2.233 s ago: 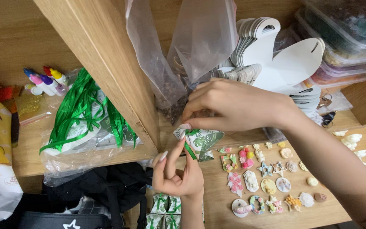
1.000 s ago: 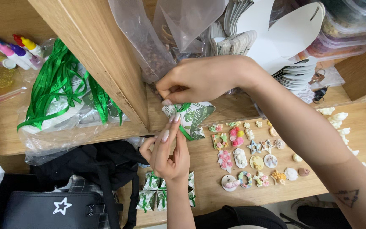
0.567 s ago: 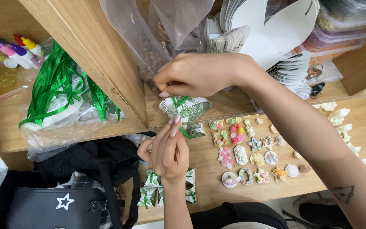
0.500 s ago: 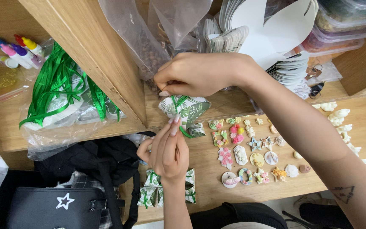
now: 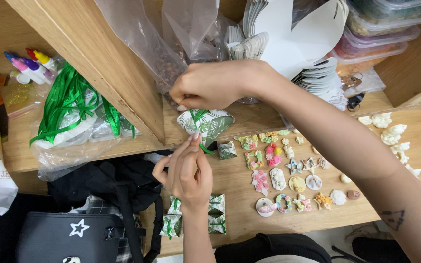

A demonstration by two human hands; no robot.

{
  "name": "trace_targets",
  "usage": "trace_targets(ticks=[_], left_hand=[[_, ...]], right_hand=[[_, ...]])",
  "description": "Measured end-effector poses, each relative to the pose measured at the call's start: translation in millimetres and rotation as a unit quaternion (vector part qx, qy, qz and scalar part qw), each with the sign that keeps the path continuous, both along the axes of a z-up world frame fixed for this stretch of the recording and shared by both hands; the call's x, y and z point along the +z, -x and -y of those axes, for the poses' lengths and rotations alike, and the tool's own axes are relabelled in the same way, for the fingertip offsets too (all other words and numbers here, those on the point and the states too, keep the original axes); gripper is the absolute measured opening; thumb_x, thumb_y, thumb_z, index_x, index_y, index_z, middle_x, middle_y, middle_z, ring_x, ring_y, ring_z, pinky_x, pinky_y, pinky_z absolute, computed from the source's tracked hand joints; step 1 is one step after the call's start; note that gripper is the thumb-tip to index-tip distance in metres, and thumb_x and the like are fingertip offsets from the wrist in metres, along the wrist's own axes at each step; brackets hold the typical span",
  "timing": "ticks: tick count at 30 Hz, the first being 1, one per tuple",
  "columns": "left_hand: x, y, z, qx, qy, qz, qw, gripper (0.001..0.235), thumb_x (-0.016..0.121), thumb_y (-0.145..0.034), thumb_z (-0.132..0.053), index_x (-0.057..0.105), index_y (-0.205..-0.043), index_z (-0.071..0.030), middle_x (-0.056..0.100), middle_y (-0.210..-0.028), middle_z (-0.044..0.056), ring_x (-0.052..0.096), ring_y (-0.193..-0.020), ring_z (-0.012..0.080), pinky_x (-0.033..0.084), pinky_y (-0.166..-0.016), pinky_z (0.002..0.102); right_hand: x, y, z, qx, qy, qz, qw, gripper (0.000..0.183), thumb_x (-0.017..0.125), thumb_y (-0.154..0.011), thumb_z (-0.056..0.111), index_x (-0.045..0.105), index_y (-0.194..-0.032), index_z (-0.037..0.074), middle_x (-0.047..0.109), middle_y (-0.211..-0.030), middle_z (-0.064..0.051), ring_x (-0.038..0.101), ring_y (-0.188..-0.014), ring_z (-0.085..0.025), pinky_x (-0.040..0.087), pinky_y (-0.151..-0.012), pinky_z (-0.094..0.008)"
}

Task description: The person ties a green ribbon around a small, leaf-patterned wrapped package. They wrap the ribbon around the package multiple times, pull it tight, and tie a knot to secure it. The finished package is placed on the table with other similar items.

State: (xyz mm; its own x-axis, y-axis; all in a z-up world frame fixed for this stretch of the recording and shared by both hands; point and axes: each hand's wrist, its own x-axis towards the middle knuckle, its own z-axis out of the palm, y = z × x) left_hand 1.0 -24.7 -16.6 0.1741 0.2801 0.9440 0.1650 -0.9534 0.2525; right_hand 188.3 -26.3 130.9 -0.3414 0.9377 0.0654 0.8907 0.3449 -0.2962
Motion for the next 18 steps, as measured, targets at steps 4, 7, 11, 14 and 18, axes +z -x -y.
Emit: trace_targets(ticks=[4,7,11,14,18], left_hand=[[-0.1,2.0,4.6,0.001,0.001,-0.004,1.000,0.037,0.076,-0.094,0.009,0.048,-0.109,-0.011,0.079,-0.103,0.002,0.075,-0.098,0.0115,0.033,-0.094,0.031],[-1.5,1.8,8.3,-0.006,0.013,0.001,1.000,0.036,0.075,-0.094,0.009,0.049,-0.108,-0.011,0.079,-0.103,0.002,0.075,-0.098,0.0126,0.034,-0.095,0.031],[0.0,1.8,22.9,0.011,0.052,-0.004,0.999,0.036,0.078,-0.091,0.006,0.052,-0.108,-0.013,0.080,-0.103,0.005,0.074,-0.103,0.0135,0.036,-0.093,0.031],[5.3,1.8,31.4,0.029,0.098,0.011,0.995,0.042,0.083,-0.090,-0.002,0.052,-0.118,-0.009,0.077,-0.117,0.005,0.063,-0.106,0.0136,0.037,-0.095,0.033],[7.2,6.1,38.7,-0.121,0.215,0.039,0.968,0.070,0.085,-0.095,-0.011,0.039,-0.147,-0.003,0.049,-0.154,0.013,0.055,-0.145,0.0283,0.044,-0.125,0.043]], right_hand=[[-5.5,-2.4,-1.0,0.012,0.000,-0.005,1.000,0.017,0.060,-0.095,0.014,0.066,-0.091,-0.001,0.068,-0.078,-0.017,0.066,-0.075,-0.036,0.050,-0.069,-0.045],[-8.3,-5.5,-0.1,-0.023,0.014,-0.017,0.999,0.017,0.060,-0.096,0.016,0.068,-0.093,0.001,0.068,-0.074,-0.016,0.065,-0.070,-0.033,0.050,-0.067,-0.044],[-6.2,-5.5,-1.4,-0.104,0.027,-0.002,0.994,0.021,0.060,-0.095,0.017,0.068,-0.085,0.000,0.068,-0.071,-0.014,0.066,-0.067,-0.029,0.051,-0.065,-0.044],[-1.3,-3.6,4.1,-0.089,0.003,-0.037,0.995,0.020,0.062,-0.093,0.021,0.070,-0.089,0.003,0.071,-0.072,-0.012,0.067,-0.065,-0.027,0.052,-0.064,-0.042],[3.8,2.5,14.0,-0.129,0.005,-0.026,0.991,0.035,0.063,-0.098,0.034,0.070,-0.089,0.001,0.071,-0.072,-0.014,0.068,-0.067,-0.030,0.052,-0.064,-0.044]])
